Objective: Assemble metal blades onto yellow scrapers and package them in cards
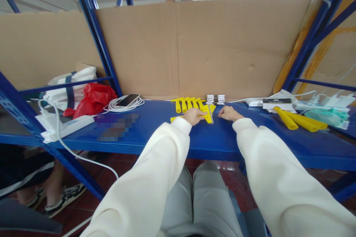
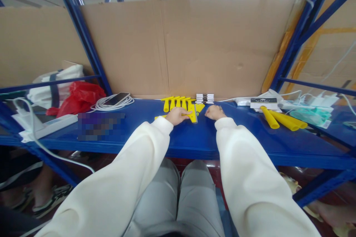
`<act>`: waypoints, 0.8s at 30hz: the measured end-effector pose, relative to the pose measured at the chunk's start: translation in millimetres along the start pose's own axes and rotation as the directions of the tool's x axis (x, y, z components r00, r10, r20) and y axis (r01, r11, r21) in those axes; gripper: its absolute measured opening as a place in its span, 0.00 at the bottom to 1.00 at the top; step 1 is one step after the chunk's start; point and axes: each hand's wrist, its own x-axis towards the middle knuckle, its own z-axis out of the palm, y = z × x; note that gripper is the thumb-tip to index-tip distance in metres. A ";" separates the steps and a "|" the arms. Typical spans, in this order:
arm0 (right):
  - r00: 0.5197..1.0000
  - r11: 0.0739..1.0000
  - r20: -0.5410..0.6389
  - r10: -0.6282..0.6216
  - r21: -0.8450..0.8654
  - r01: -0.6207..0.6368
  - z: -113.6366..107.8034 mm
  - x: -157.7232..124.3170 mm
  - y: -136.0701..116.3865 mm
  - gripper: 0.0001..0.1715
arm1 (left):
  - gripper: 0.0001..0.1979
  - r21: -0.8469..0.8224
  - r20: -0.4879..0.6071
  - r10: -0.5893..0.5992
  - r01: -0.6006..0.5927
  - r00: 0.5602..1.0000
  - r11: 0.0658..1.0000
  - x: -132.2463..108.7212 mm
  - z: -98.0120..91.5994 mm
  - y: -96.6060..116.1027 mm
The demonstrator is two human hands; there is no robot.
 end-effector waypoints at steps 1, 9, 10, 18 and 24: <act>1.000 0.999 0.009 0.004 0.033 -0.005 0.6 2.1 1.6 0.05 | 0.16 0.014 0.006 0.008 -0.009 1.000 1.000 -0.2 -0.1 0.3; 0.956 0.834 -0.265 -0.122 0.495 0.244 10.9 15.8 2.7 0.03 | 0.17 0.065 0.014 0.051 -0.051 0.999 0.997 1.4 2.7 0.5; 0.938 0.778 -0.304 -0.168 0.543 0.315 12.3 16.4 0.1 0.04 | 0.17 0.073 0.012 0.066 -0.067 0.998 0.995 1.9 3.5 0.0; 0.840 0.671 -0.439 -0.320 0.521 0.528 24.1 20.4 -13.9 0.07 | 0.16 0.133 0.015 0.161 -0.162 0.987 0.978 3.8 8.4 -1.1; 0.883 0.704 -0.377 -0.278 0.546 0.455 19.0 12.7 -18.4 0.07 | 0.16 0.175 0.032 0.188 -0.191 0.982 0.966 3.1 9.0 -0.5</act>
